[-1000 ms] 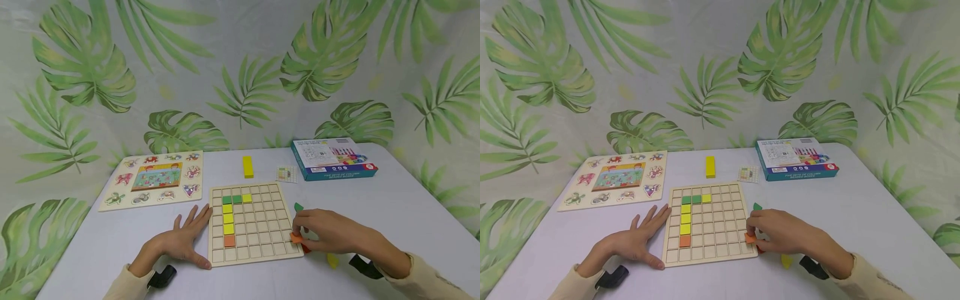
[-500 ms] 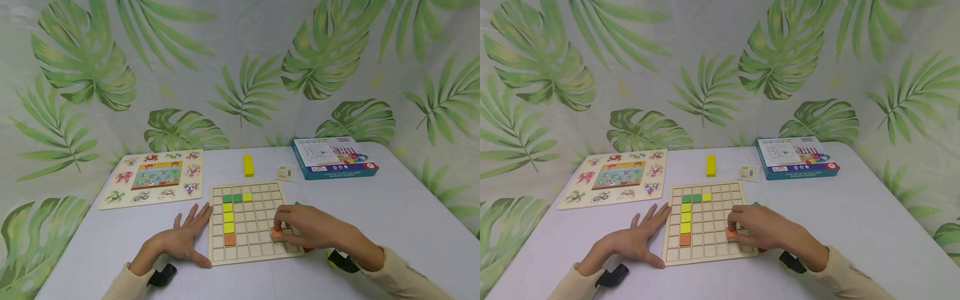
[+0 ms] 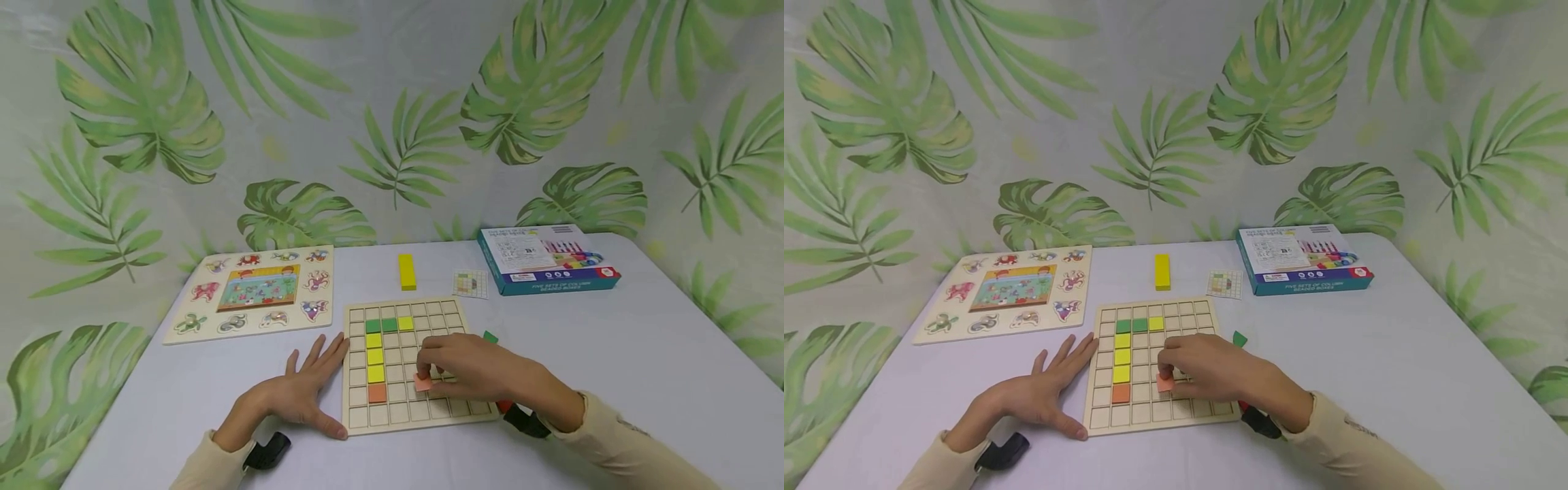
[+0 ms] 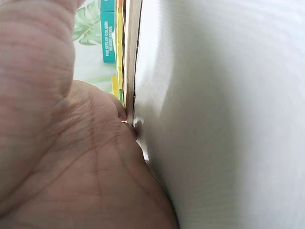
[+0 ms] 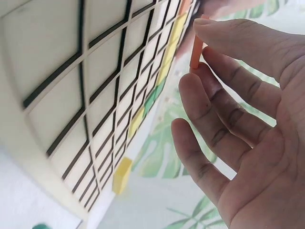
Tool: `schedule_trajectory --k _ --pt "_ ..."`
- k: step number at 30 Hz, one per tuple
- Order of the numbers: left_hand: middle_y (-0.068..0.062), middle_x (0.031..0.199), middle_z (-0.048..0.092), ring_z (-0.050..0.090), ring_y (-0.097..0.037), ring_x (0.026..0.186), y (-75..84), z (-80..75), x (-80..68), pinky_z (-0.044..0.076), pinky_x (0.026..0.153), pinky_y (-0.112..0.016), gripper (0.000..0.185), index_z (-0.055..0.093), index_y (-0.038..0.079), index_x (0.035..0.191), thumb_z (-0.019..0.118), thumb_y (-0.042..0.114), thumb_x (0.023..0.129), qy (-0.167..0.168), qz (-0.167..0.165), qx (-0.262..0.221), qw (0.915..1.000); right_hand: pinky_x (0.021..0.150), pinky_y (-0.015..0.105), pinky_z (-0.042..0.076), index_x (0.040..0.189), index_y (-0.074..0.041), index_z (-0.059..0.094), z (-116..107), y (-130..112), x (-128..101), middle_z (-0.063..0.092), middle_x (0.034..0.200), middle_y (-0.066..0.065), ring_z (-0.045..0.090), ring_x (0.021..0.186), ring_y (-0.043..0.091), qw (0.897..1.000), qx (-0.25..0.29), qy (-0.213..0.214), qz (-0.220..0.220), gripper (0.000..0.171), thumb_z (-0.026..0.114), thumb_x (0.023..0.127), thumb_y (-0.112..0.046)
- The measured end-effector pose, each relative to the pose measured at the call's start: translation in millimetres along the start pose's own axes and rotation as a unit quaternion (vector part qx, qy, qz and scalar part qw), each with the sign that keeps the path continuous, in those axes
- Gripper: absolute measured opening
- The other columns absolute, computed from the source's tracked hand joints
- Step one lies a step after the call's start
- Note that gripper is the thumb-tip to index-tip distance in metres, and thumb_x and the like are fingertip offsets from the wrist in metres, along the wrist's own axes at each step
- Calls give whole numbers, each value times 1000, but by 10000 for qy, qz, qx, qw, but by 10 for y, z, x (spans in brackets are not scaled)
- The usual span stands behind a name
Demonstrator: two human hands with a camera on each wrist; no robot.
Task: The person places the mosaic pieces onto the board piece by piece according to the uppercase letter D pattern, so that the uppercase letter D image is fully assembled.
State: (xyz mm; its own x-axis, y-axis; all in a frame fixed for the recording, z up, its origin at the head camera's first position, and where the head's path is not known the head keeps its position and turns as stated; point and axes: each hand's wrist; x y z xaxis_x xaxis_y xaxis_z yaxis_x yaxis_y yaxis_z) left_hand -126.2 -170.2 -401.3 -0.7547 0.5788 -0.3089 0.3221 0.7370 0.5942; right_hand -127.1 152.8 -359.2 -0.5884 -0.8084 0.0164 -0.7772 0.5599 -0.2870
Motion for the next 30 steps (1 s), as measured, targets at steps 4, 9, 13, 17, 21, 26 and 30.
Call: schedule_trajectory --k 4,9,13,17,21,26,30 --pt "-9 169 -12 -20 -39 153 0 0 5 -14 110 -74 139 -3 11 162 89 53 67 -30 -4 -30 10000 76 20 50 95 -24 67 26 -34 96 62 96 -12 57 81 4 10000 -15 -67 -57 7 72 94 -27" --pt "-7 170 -11 -21 -38 153 -4 11 14 -15 111 -73 139 -1 13 162 89 55 65 -39 -74 -26 10000 77 20 50 94 -22 68 45 -81 236 64 93 -10 55 80 4 9998 20 -204 -32 9 74 91 -27" --pt "-6 170 -11 -21 -37 153 -17 23 24 -15 111 -72 139 0 14 163 89 56 64 -33 -101 -9 9999 78 20 50 94 -22 69 86 -110 340 66 90 -11 55 80 2 9991 -2 -420 -22 8 75 91 -27" --pt "-6 170 -11 -21 -37 153 -33 31 28 -14 111 -72 139 -1 14 163 89 57 65 -27 -81 32 10000 76 21 50 97 -21 72 117 -149 402 66 87 -13 57 80 2 9983 14 -587 -58 9 76 90 -25" --pt "-6 170 -11 -20 -37 153 -40 36 28 -14 112 -72 139 -1 14 162 88 57 65 -27 -66 66 10000 75 20 49 100 -22 73 143 -173 436 66 87 -13 55 80 1 9978 -31 -668 -33 12 77 89 -24" --pt "-6 170 -11 -20 -37 153 -36 36 31 -14 112 -73 139 -1 14 163 89 57 65 -18 -90 63 9999 75 20 49 99 -23 73 174 -173 477 65 85 -14 54 77 1 9975 -151 -683 -24 11 78 89 -25" --pt "-6 170 -10 -20 -37 153 -30 35 31 -15 111 -73 139 0 15 163 89 56 65 -18 -110 50 9999 74 19 49 98 -23 73 188 -163 505 65 84 -14 55 77 1 9974 -143 -712 1 12 78 88 -24"
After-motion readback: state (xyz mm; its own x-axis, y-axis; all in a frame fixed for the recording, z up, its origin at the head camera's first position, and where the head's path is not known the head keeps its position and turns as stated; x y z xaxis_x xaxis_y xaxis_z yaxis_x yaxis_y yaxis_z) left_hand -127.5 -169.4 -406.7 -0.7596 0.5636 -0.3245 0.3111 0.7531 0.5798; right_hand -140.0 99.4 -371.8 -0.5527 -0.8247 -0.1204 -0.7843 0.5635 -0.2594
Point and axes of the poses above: each hand's wrist, its own x-axis towards the middle knuckle, its own z-axis out of the palm, y = z × x
